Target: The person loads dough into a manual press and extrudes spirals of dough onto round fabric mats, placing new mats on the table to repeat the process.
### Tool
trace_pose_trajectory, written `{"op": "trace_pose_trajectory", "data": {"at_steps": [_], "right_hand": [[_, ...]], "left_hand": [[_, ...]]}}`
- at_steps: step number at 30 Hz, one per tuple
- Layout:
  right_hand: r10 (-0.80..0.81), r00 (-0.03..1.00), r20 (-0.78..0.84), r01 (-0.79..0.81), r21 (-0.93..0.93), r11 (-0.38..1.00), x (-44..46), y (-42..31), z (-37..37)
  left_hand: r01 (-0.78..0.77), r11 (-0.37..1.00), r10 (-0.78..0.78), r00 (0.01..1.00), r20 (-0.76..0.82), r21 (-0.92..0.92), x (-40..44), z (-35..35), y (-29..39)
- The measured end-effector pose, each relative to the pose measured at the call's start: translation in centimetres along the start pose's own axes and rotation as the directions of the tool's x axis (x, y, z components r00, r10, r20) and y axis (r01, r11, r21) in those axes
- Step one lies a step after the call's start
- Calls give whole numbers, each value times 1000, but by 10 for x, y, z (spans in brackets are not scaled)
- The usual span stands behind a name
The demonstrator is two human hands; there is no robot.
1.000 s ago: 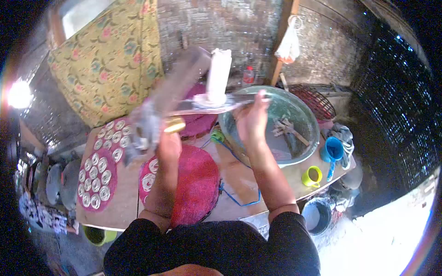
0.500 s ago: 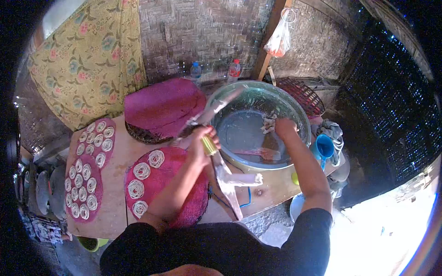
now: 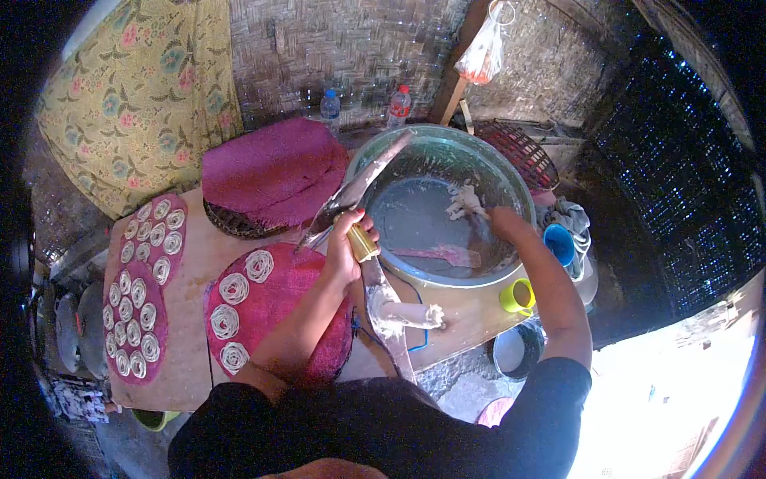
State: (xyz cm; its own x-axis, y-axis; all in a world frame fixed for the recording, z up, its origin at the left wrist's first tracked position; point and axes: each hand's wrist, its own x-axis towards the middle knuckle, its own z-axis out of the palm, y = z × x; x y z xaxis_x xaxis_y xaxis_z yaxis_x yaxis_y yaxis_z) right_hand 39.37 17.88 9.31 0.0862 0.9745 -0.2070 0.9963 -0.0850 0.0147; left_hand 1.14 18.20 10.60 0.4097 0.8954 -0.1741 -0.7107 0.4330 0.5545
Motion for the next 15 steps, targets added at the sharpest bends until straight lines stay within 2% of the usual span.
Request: {"op": "trace_pose_trajectory", "data": {"at_steps": [3,4,6,7,8,9,10,11,12,13,14,15], "right_hand": [[55,996,66,-60,73,996,-21,-30,-11],[49,997,59,-53,72,996,-25,-31,-10],[-143,990,-1,140,195,971,-29,-34,-10],[-218,973,-70,229,229,946,-33,-24,-15],[-292,946,-139,319,253,913,-32,-16,-21],[-207,977,49,158,483,861,-56,-35,-60],[-161,953,256,-48,653,756,-101,-66,-119],[-159,957,242,-23,610,792,-126,-86,-152],[-156,961,228,0,565,825,-148,-103,-179],[-235,948,217,63,593,802,-167,-118,-204],[-312,928,204,125,618,776,-181,-130,-224],[-334,921,200,148,615,775,-190,-137,-237]], "left_hand": [[-26,1000,26,1000,5,4,-1,4,-1],[-2,998,3,1000,-7,56,-3,6,0],[49,991,-45,998,-33,124,-4,5,10],[26,992,-22,999,-34,125,-7,4,23],[4,984,-12,999,45,180,-11,0,40],[-20,971,-9,993,119,238,-19,-2,58],[-75,943,62,997,52,324,-41,14,87],[-178,893,163,984,71,412,-58,23,113],[-226,792,213,973,90,567,-70,27,140],[-267,654,335,941,46,708,-88,39,160],[-468,553,435,868,240,689,-93,38,171],[-649,426,508,748,427,630,-98,37,181]]}}
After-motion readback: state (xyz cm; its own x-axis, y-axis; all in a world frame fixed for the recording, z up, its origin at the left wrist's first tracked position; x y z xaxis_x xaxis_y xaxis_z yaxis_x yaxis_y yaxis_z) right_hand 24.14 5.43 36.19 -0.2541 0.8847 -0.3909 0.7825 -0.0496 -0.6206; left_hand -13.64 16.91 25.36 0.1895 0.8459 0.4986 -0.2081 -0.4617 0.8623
